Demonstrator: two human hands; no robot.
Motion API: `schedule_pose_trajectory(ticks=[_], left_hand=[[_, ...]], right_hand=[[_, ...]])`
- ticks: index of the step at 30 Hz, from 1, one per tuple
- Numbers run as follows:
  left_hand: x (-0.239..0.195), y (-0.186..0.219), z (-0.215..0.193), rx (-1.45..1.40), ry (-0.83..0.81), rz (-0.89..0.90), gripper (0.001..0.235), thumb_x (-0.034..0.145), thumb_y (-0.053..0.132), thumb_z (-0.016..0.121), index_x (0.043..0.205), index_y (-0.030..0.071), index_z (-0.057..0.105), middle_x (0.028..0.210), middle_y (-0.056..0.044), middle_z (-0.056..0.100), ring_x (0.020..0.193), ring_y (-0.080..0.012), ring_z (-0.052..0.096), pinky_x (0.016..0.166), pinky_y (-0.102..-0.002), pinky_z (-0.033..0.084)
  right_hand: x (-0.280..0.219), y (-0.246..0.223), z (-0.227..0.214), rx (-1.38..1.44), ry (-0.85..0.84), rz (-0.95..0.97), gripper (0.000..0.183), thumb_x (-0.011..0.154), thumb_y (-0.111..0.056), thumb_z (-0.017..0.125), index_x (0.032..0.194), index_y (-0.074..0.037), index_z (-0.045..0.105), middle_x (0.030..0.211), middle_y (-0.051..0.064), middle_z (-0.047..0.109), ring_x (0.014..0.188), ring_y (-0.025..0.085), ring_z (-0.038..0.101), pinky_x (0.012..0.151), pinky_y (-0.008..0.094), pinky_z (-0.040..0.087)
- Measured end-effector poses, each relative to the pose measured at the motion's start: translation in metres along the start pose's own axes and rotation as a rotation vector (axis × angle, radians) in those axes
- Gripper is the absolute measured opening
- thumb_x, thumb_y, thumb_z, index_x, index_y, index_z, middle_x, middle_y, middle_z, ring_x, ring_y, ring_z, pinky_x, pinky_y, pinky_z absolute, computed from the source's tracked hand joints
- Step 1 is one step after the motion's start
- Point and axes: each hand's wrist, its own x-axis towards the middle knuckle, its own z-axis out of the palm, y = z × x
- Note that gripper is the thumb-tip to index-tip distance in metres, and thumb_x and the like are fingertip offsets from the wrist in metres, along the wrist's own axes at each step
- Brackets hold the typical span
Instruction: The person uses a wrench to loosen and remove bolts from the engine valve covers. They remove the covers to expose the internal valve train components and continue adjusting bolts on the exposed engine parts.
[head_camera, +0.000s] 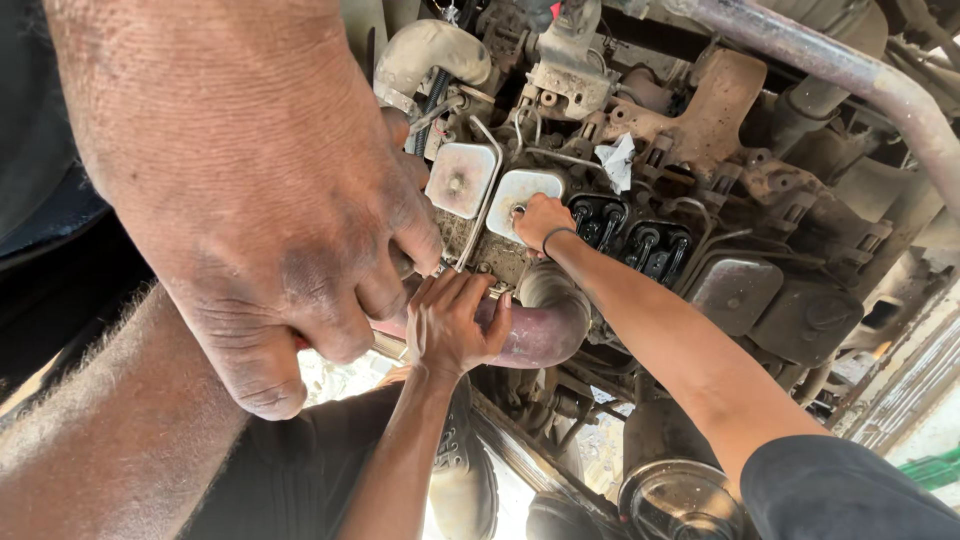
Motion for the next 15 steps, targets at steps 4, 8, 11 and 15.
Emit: schedule_pose_trajectory(ticks=[4,8,11,15], left_hand=[[-0.002,-0.005,0.004,-0.002,-0.021,-0.007,0.021,0.088,0.030,0.070,0.089,0.008,0.070,0.079,-0.006,0.070,0.071,-0.0240,0.067,0.070,-0.040,0.050],[-0.007,-0.011,0.008,-0.099,-0.026,-0.050,0.021,0.088,0.028,0.069,0.092,0.007,0.069,0.086,-0.008,0.072,0.076,-0.0267,0.069,0.074,-0.042,0.053],[0.003,-0.005,0.009,-0.166,-0.079,-0.126,0.022,0.088,0.028,0.070,0.095,0.007,0.071,0.089,-0.010,0.073,0.076,-0.0267,0.070,0.072,-0.040,0.056],[0.002,-0.008,0.001,-0.128,-0.011,-0.066,0.037,0.089,0.026,0.069,0.119,0.005,0.066,0.101,-0.013,0.072,0.092,-0.0322,0.070,0.083,-0.043,0.055]], right_hand=[[0.001,-0.012,-0.019,0.133,-0.087,0.038,0.034,0.099,-0.029,0.060,0.099,0.004,0.064,0.093,0.019,0.078,0.088,0.035,0.081,0.082,0.048,0.068],[0.033,-0.027,-0.009,-0.769,0.050,-0.569,0.019,0.085,-0.022,0.071,0.102,-0.018,0.078,0.104,0.012,0.071,0.101,0.031,0.068,0.087,0.049,0.054],[0.049,-0.039,0.005,-1.293,0.078,-0.963,0.016,0.086,-0.021,0.068,0.099,-0.019,0.078,0.103,0.010,0.071,0.105,0.030,0.066,0.095,0.047,0.051],[0.029,-0.044,0.009,-1.578,0.133,-1.311,0.014,0.088,-0.020,0.065,0.095,-0.021,0.078,0.101,0.007,0.072,0.110,0.030,0.063,0.105,0.046,0.047]])
